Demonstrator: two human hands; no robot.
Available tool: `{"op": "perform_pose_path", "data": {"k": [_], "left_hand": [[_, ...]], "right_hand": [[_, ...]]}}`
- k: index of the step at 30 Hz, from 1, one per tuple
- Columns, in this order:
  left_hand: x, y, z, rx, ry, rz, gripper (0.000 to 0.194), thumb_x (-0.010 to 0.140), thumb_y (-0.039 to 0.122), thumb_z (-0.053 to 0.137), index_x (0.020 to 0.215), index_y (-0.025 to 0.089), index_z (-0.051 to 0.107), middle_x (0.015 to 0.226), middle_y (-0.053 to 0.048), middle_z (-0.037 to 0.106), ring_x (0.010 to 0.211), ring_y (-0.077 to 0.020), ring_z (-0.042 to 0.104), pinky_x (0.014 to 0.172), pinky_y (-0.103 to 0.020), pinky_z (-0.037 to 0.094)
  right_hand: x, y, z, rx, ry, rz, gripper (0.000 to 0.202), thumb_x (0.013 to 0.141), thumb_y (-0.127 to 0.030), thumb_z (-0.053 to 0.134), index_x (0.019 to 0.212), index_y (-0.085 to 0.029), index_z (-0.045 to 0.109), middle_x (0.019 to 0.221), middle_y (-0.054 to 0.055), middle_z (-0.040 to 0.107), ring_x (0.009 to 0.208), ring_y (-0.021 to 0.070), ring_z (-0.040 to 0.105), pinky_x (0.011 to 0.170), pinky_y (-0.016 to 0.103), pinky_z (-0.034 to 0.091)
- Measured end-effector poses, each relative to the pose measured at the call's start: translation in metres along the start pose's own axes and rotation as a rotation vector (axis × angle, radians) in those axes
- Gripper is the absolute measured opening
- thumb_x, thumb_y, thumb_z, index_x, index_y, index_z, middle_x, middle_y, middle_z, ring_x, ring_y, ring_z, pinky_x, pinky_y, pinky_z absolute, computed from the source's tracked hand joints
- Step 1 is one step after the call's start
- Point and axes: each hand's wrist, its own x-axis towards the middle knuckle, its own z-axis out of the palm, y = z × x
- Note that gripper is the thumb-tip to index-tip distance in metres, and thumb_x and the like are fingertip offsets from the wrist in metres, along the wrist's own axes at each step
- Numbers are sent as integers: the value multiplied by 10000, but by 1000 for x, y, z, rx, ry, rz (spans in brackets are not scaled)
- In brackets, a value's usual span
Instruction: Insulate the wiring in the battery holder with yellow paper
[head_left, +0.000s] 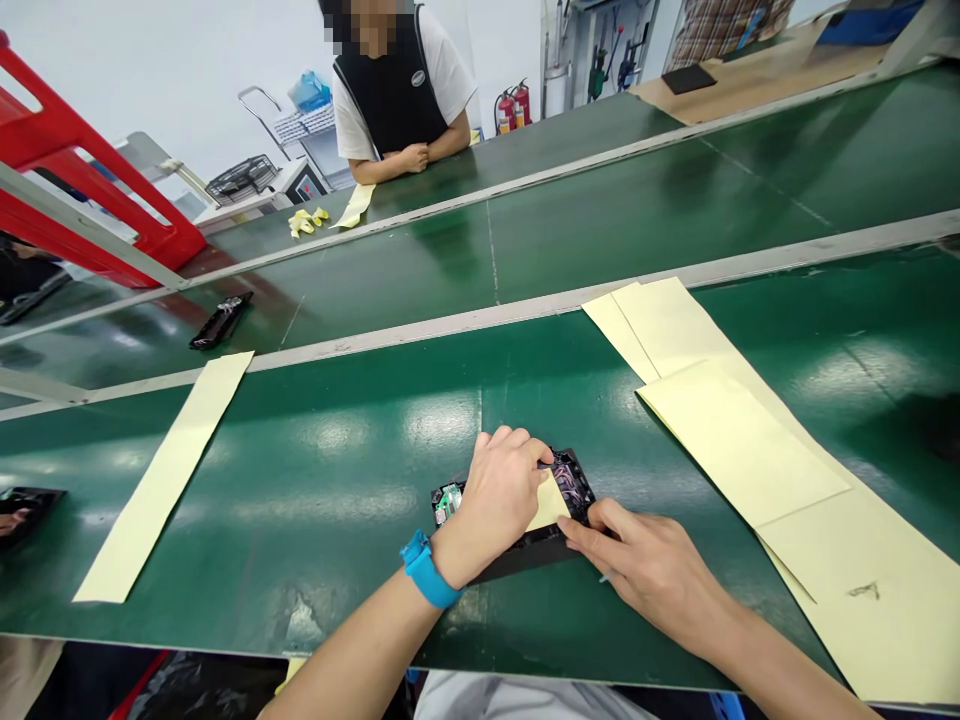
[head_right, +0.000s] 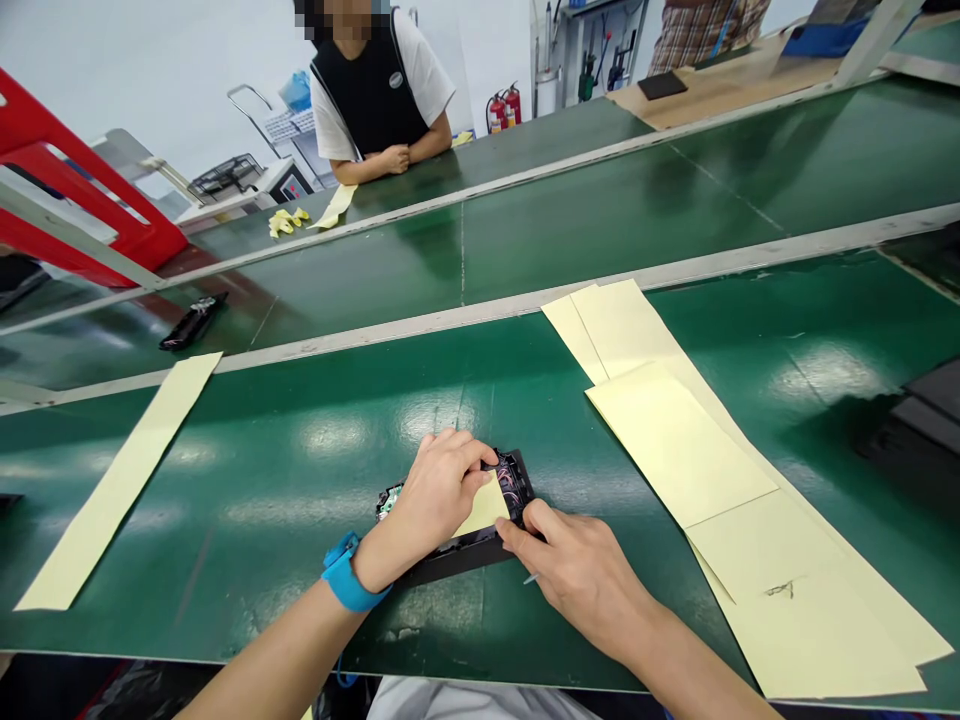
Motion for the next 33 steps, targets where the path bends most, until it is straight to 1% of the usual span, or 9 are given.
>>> {"op": "perform_pose_path", "data": {"k": [4, 10, 15, 18, 22, 24, 26, 29, 33], "left_hand": [[1, -1, -2, -2, -45, 9, 134, 838, 129, 544, 776, 218, 623, 767, 9, 558, 815, -173, 465, 685, -328, 291], [3, -2, 1, -28, -39, -16, 176, 824, 85, 524, 716, 207, 591, 771, 15, 558, 818, -164, 461, 700, -322, 289], [-1, -3, 3, -20, 7, 9, 89, 845, 139, 549, 793, 201, 586, 784, 15, 564, 801, -159, 465, 716, -316, 315], [-9, -4, 5, 87, 27, 79, 136, 886, 142, 488, 805, 192, 586, 798, 3, 555, 800, -165, 452, 717, -323, 318], [-22, -1, 12, 255, 54, 175, 184, 895, 152, 470, 1045, 190, 570, 841, -10, 545, 805, -183, 442, 696, -342, 309], [-26, 1, 16, 330, 73, 209, 300, 882, 146, 484, 1182, 138, 501, 892, -31, 552, 832, -196, 449, 698, -353, 310], [-28, 2, 17, 364, 74, 226, 358, 874, 136, 486, 1230, 100, 465, 916, -52, 560, 849, -207, 459, 696, -359, 311], [-28, -3, 13, 207, 90, 201, 296, 893, 122, 444, 1171, 179, 528, 908, -32, 589, 829, -185, 490, 692, -341, 314], [-38, -24, 0, -158, 344, -21, 173, 902, 137, 461, 915, 218, 613, 845, 15, 629, 813, -139, 531, 727, -298, 336]], "right_hand": [[1, 0, 1, 14, 33, 4, 254, 905, -139, 421, 1033, -201, 632, 710, -16, 508, 527, 61, 443, 471, 207, 295], [1, 0, 0, 19, 46, 1, 258, 917, -155, 405, 1028, -201, 633, 712, -17, 509, 518, 61, 428, 469, 214, 282], [2, 0, 0, 19, 43, 8, 258, 920, -159, 398, 1024, -202, 631, 711, -17, 508, 527, 63, 438, 472, 215, 281], [3, 0, 0, 18, 42, 20, 246, 914, -156, 414, 1031, -202, 625, 717, -18, 513, 543, 63, 452, 481, 211, 287], [2, 0, 1, 17, 37, 16, 248, 915, -151, 411, 1034, -205, 623, 718, -20, 511, 533, 60, 444, 480, 210, 289], [1, 0, 2, 16, 40, 12, 249, 915, -147, 410, 1025, -203, 626, 713, -21, 505, 528, 58, 440, 481, 210, 289], [0, 0, 3, 14, 47, 11, 240, 913, -148, 419, 1020, -199, 627, 711, -22, 504, 528, 55, 441, 483, 211, 291], [-2, 0, 4, 1, 63, 2, 237, 910, -148, 427, 1025, -197, 628, 718, -22, 511, 521, 51, 440, 482, 210, 290], [-2, -1, 4, -6, 101, -19, 226, 907, -150, 433, 989, -186, 641, 710, -23, 518, 472, 43, 397, 458, 213, 276]]}}
